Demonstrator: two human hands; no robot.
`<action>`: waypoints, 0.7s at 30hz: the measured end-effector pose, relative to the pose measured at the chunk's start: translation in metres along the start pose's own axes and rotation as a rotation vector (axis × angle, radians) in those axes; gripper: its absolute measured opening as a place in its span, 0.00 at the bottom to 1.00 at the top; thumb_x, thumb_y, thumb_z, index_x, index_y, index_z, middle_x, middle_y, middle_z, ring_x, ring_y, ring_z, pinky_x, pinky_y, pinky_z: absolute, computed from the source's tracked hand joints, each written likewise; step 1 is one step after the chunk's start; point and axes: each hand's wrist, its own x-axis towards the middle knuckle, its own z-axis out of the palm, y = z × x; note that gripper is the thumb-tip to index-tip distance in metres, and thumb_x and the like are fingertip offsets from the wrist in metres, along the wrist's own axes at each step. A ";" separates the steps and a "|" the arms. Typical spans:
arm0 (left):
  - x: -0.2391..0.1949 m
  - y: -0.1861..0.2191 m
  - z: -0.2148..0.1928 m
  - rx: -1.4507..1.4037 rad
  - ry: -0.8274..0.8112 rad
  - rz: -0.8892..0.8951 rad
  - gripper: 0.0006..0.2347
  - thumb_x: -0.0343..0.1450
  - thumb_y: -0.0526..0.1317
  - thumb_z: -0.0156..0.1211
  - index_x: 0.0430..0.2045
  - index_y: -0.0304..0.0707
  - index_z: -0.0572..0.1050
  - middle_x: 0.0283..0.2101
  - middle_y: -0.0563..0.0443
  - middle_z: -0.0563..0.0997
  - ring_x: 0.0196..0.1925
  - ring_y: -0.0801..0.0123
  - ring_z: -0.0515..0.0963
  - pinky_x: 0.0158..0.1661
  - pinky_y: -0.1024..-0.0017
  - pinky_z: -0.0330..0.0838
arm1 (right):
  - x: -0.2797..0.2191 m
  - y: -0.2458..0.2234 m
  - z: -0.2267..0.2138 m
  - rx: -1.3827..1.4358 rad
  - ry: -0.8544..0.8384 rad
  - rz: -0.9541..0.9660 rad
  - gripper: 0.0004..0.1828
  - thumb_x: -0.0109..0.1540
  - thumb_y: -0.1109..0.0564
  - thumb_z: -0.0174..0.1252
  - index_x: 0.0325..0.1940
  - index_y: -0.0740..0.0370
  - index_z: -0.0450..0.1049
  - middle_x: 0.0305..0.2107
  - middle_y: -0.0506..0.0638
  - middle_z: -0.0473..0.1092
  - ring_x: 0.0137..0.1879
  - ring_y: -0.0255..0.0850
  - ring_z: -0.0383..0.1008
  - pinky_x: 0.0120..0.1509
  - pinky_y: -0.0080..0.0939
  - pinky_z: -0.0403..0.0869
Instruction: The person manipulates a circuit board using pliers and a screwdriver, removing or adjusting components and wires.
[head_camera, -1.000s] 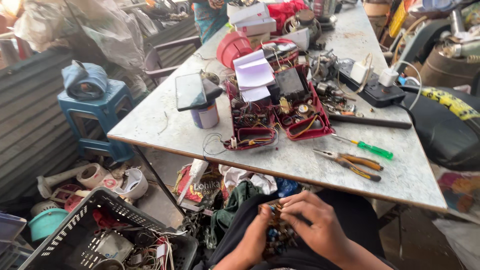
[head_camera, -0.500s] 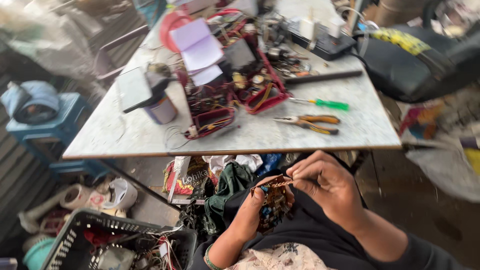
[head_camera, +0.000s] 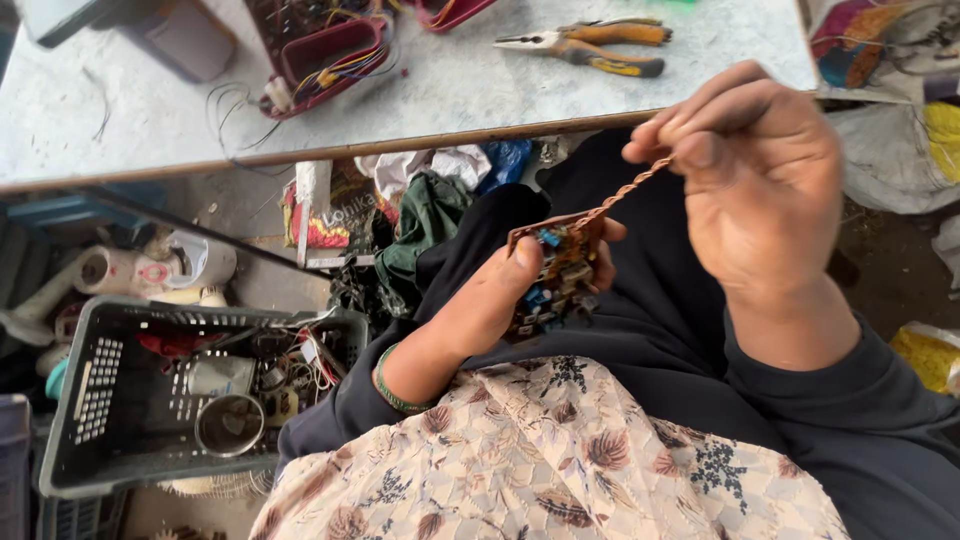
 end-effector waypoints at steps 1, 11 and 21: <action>0.000 0.000 -0.002 -0.039 -0.037 -0.009 0.38 0.77 0.68 0.48 0.64 0.25 0.67 0.47 0.47 0.76 0.51 0.69 0.75 0.58 0.70 0.71 | 0.002 0.001 0.001 -0.006 -0.004 0.002 0.04 0.70 0.63 0.62 0.46 0.68 0.75 0.40 0.53 0.72 0.47 0.43 0.80 0.58 0.44 0.81; -0.011 -0.005 -0.023 -0.397 -0.093 -0.103 0.34 0.81 0.65 0.34 0.68 0.31 0.63 0.50 0.45 0.77 0.52 0.67 0.78 0.56 0.67 0.75 | 0.005 0.010 0.024 -0.089 -0.214 0.159 0.28 0.76 0.46 0.54 0.75 0.63 0.63 0.53 0.56 0.72 0.61 0.43 0.76 0.70 0.43 0.75; -0.020 -0.021 -0.049 -0.428 0.011 -0.070 0.35 0.81 0.66 0.31 0.68 0.32 0.65 0.48 0.43 0.79 0.52 0.62 0.80 0.58 0.62 0.77 | 0.004 0.036 0.040 -0.114 -0.273 0.250 0.12 0.76 0.54 0.49 0.53 0.67 0.71 0.53 0.62 0.74 0.55 0.44 0.77 0.62 0.44 0.75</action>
